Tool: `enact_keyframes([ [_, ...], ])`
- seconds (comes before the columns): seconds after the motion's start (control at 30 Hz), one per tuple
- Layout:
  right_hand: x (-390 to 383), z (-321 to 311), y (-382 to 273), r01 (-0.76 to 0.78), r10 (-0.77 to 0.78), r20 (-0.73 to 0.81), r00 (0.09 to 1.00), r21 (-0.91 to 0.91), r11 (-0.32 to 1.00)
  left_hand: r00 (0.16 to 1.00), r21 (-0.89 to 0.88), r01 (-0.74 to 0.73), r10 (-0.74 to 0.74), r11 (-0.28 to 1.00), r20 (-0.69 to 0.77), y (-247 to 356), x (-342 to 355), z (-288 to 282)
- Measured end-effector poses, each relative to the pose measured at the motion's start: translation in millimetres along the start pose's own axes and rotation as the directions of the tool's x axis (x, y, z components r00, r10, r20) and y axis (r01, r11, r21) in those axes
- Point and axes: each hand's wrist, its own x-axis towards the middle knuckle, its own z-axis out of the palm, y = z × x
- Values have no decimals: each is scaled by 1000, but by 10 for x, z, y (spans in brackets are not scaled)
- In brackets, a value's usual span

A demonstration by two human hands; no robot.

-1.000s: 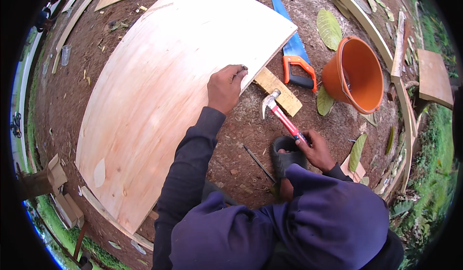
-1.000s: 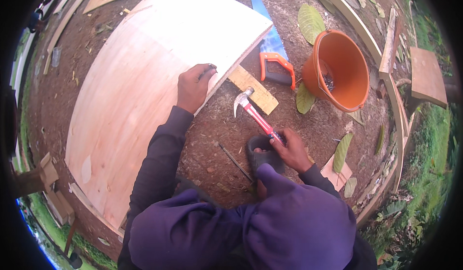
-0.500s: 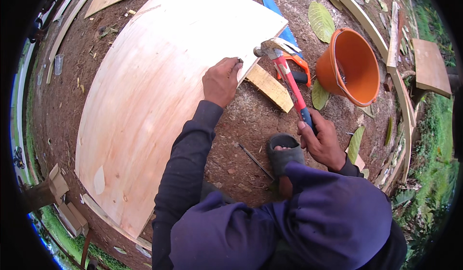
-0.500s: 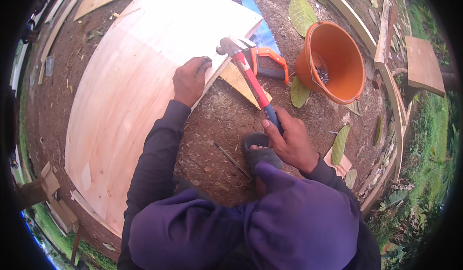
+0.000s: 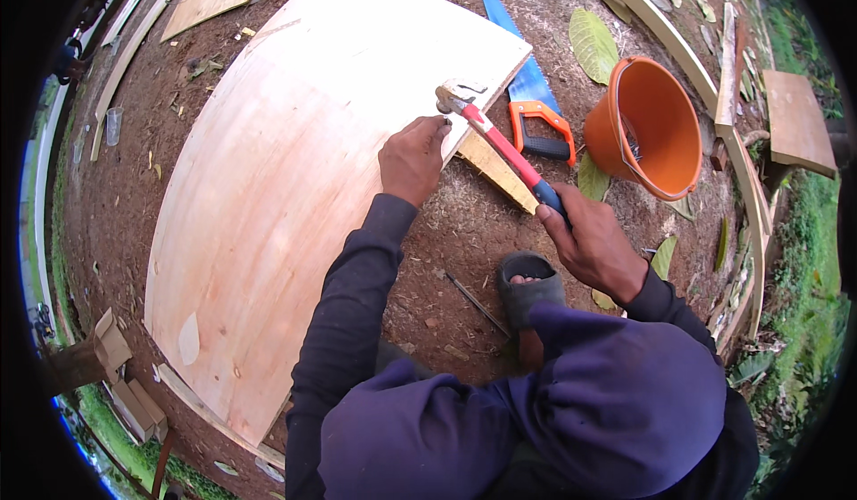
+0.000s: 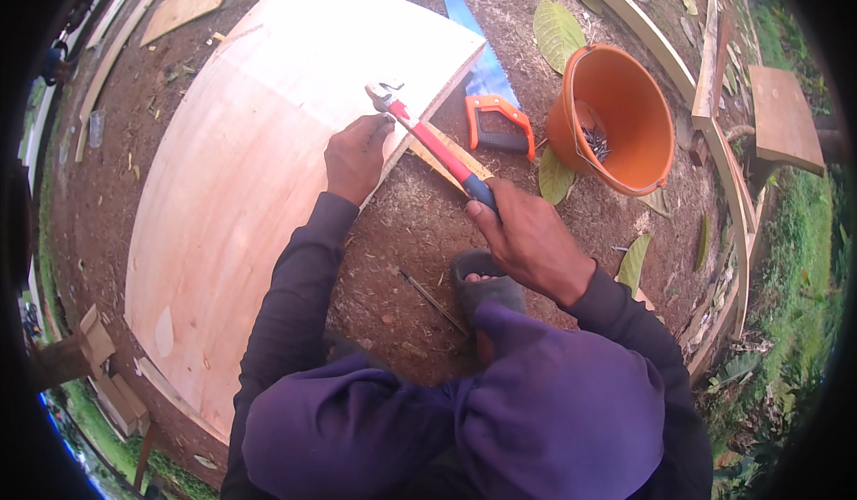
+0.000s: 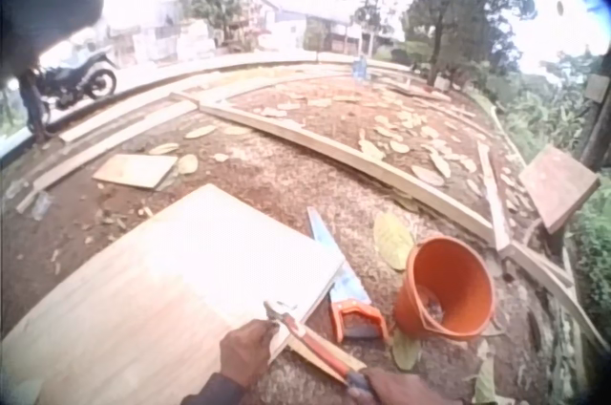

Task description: The person hammers nails into a large plywood sheet resting on wooden supports outdoors. They repeatedly pick nails from a bucket, position them on the plywood, and drive them in with a hammer, occasionally repositioning the sheet.

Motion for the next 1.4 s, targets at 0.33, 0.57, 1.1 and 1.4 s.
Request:
enact_keyframes([
  [0.33, 13, -15, 45, -66, 72, 62, 996, -93, 993, 1000, 6, 6, -6, 1000, 26, 48, -19, 22],
  [0.57, -37, -139, -295, 69, -72, -186, 980, -25, 997, 998, -12, -55, 55, 998, -28, -15, -7, -3],
  [1.1, 39, 6, 41, -67, 80, 67, 995, -182, 981, 999, -84, 38, -36, 996, 21, 31, -29, 2],
  [1.4, -54, -183, -302, 126, -145, -287, 947, -83, 989, 974, -290, 184, -214, 939, -78, -35, -21, -65],
])
